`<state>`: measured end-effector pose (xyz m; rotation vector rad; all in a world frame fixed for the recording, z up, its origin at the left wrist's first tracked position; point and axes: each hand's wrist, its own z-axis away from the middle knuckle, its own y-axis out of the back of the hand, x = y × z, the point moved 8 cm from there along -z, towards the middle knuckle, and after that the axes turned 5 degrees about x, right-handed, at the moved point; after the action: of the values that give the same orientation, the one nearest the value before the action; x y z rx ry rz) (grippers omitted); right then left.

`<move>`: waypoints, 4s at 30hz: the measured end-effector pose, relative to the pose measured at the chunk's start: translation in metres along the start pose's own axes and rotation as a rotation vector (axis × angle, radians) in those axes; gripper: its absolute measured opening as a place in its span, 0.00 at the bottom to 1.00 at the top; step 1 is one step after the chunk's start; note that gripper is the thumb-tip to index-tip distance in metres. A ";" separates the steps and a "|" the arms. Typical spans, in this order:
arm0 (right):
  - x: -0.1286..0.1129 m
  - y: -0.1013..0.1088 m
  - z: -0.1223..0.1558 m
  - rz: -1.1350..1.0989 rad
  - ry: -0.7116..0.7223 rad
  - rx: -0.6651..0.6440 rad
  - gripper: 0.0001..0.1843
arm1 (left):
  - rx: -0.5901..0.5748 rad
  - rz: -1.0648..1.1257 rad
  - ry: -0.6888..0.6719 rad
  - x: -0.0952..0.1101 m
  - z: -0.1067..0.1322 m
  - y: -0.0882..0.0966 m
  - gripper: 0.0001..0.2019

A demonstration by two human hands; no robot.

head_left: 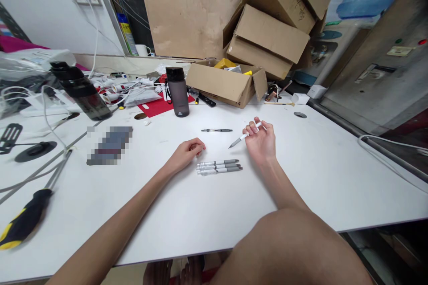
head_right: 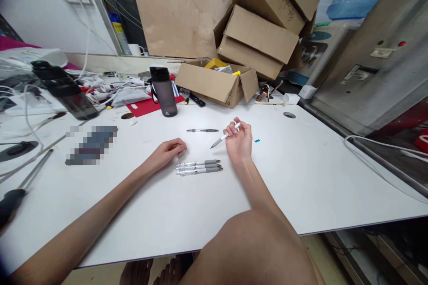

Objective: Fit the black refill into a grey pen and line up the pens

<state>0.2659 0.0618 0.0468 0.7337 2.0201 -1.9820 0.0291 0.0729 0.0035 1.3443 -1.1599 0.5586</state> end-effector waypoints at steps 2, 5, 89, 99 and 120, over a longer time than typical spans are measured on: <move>-0.001 0.001 0.000 0.014 0.017 0.016 0.09 | 0.000 0.004 0.000 0.001 0.000 0.000 0.09; -0.003 0.001 0.000 0.050 0.035 0.011 0.10 | 0.000 0.001 0.000 0.001 0.001 0.000 0.10; 0.040 0.022 0.022 1.583 -0.204 -0.635 0.11 | -0.365 -0.237 -0.112 0.003 0.008 0.010 0.12; 0.043 0.024 0.019 1.620 -0.080 -0.532 0.15 | -0.293 -0.249 -0.113 0.015 0.011 0.006 0.16; 0.025 0.046 -0.017 1.653 0.332 -0.137 0.13 | 0.140 0.112 0.092 -0.012 -0.004 0.012 0.13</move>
<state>0.2699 0.0823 -0.0042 1.8552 0.8053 -0.7054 0.0154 0.0824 -0.0006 1.3629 -1.1422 0.7868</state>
